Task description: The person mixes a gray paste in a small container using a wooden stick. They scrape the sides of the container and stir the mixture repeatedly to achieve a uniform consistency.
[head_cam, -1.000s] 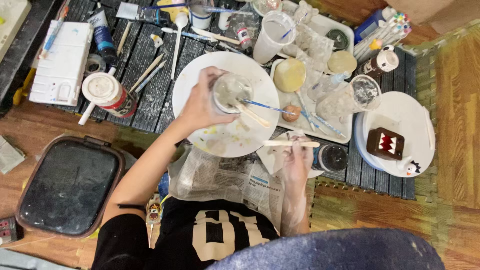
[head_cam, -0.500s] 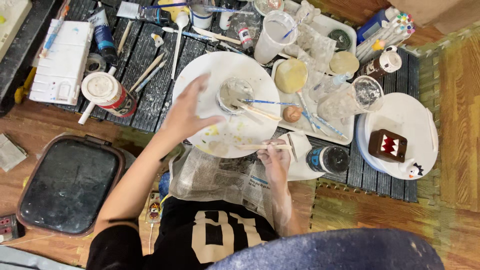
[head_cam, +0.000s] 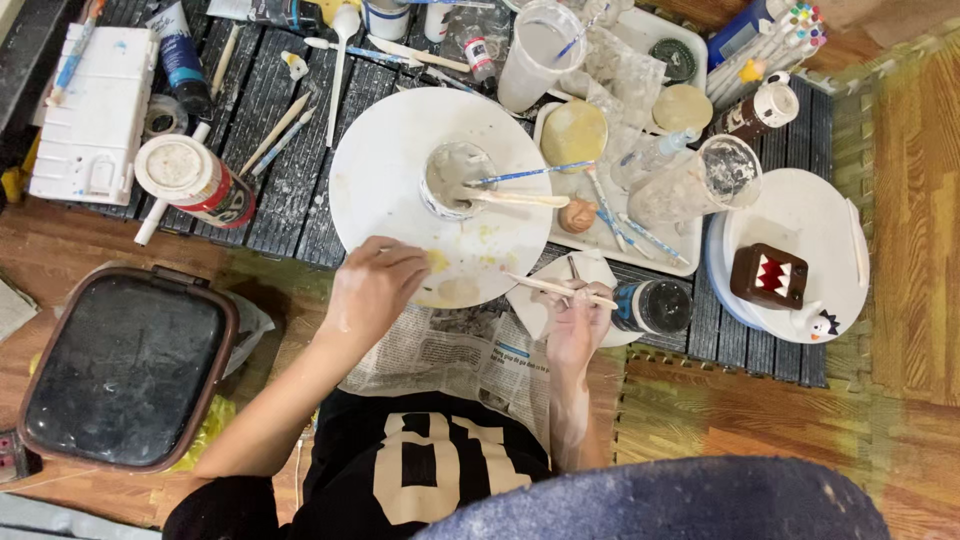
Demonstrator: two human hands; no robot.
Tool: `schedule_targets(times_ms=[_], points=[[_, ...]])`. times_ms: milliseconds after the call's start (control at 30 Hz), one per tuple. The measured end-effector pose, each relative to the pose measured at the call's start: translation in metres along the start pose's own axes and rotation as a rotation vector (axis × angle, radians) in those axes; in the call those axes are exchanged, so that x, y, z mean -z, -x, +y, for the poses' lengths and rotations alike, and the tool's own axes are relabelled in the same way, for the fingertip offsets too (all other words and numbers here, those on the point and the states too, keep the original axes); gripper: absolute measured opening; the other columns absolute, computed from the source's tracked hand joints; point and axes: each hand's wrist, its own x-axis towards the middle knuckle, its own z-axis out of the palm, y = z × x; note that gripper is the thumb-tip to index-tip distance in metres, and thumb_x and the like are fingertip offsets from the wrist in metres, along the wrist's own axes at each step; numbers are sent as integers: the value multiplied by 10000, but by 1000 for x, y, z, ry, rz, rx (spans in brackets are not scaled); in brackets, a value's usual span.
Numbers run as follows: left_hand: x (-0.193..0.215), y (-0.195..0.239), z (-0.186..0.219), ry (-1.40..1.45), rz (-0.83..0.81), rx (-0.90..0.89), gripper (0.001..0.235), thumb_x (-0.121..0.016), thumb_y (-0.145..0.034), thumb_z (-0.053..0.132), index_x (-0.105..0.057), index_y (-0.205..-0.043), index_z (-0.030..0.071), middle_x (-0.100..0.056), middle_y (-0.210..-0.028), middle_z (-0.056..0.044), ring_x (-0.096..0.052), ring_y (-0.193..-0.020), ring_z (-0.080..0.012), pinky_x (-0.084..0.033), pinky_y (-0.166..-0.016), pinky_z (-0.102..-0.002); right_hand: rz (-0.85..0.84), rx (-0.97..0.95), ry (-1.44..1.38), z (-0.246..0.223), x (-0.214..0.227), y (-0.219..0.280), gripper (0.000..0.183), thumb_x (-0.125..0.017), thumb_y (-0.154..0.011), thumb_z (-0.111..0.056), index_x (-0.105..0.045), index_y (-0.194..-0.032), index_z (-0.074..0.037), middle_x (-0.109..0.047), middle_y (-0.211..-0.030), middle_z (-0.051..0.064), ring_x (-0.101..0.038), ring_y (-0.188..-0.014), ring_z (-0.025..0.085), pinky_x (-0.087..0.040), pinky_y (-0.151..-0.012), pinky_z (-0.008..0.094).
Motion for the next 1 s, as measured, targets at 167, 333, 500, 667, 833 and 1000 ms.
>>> schedule_targets(times_ms=[167,333,500,667,833,1000], points=[[-32,-2,18,-318,-200,-112,89,-750,-758,33,-737,-839,69,-725,-925,-41,-659,-801,-186,-557,-694,-309,-12,1,-5,1,3,2,122,-541,-1066,-62,-484,-1170,-39,-594,-1109,131,-638,-938,226,-578,-855,423],[-72,-25,46,-447,-222,-174,43,-701,-764,77,-680,-799,63,-652,-884,-73,-661,-821,-212,-551,-724,-342,9,20,24,1,12,0,137,-554,-1063,-47,-486,-1182,-45,-607,-1108,145,-642,-949,218,-547,-863,364],[-66,-46,51,-59,-163,-143,153,-740,-808,129,-630,-877,48,-636,-916,-93,-667,-833,-249,-522,-756,-400,82,62,155,-5,30,7,140,-577,-1052,-30,-512,-1176,-38,-643,-1072,145,-625,-887,201,-545,-822,354],[-30,-77,14,100,-29,-48,108,-737,-901,69,-644,-956,80,-713,-990,-70,-662,-815,-220,-513,-732,-364,67,120,201,-13,38,12,152,-586,-1056,-23,-511,-1187,-39,-643,-1109,155,-632,-907,195,-539,-825,327],[-10,-98,-12,42,100,25,106,-770,-924,145,-691,-958,83,-716,-988,-62,-644,-922,-253,-445,-830,-409,131,-15,172,-18,23,5,195,-568,-1019,-14,-482,-1186,-67,-631,-1179,141,-647,-941,171,-559,-796,284],[-14,-92,-16,58,166,51,123,-694,-968,89,-712,-1090,97,-701,-1195,-36,-600,-1110,-262,-400,-976,-426,-17,14,330,-16,-4,-27,125,-589,-1037,-14,-513,-1134,-39,-645,-1145,176,-695,-949,226,-627,-761,337]])
